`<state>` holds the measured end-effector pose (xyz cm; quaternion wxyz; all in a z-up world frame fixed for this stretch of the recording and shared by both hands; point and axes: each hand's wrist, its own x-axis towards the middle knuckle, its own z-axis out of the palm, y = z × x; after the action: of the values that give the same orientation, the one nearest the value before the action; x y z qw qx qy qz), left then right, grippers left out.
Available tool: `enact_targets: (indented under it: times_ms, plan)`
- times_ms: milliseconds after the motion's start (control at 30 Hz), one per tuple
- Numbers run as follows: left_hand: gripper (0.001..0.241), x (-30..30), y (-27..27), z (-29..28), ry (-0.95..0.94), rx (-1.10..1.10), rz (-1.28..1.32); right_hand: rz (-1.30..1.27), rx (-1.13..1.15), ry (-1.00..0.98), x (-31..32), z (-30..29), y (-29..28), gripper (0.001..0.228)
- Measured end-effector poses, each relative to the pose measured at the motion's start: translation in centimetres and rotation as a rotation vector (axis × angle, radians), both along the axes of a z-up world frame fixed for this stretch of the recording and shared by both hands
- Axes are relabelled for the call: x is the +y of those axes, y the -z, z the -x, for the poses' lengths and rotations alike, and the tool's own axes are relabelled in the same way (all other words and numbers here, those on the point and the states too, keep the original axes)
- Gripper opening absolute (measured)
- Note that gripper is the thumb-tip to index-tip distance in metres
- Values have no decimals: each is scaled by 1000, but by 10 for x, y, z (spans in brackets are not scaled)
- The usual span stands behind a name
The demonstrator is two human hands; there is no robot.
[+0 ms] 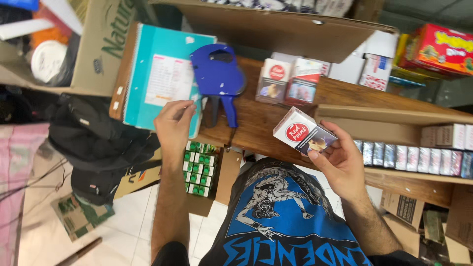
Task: The person organizes cigarette packs and other small boxed inventory on a wooden shelf, using a handheld pricing tool to mark items and placing them into a wooden tray.
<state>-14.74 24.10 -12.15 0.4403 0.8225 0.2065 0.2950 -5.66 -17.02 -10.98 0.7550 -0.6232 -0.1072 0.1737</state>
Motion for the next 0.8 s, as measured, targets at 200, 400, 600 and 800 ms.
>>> enact_targets:
  times_ms: [200, 400, 600, 800]
  plan:
    - [12, 44, 30, 12, -149, 95, -110, 18, 23, -61, 36, 6, 2, 83]
    - [15, 35, 34, -2, -85, 66, -141, 65, 22, -59, 54, 10, 10, 83]
    - [29, 28, 46, -69, 112, 23, -400, 94, 16, -65, 59, 16, 8, 84]
    - [11, 37, 82, -114, 221, 81, -538, 101, 39, -31, 54, 21, 2, 86]
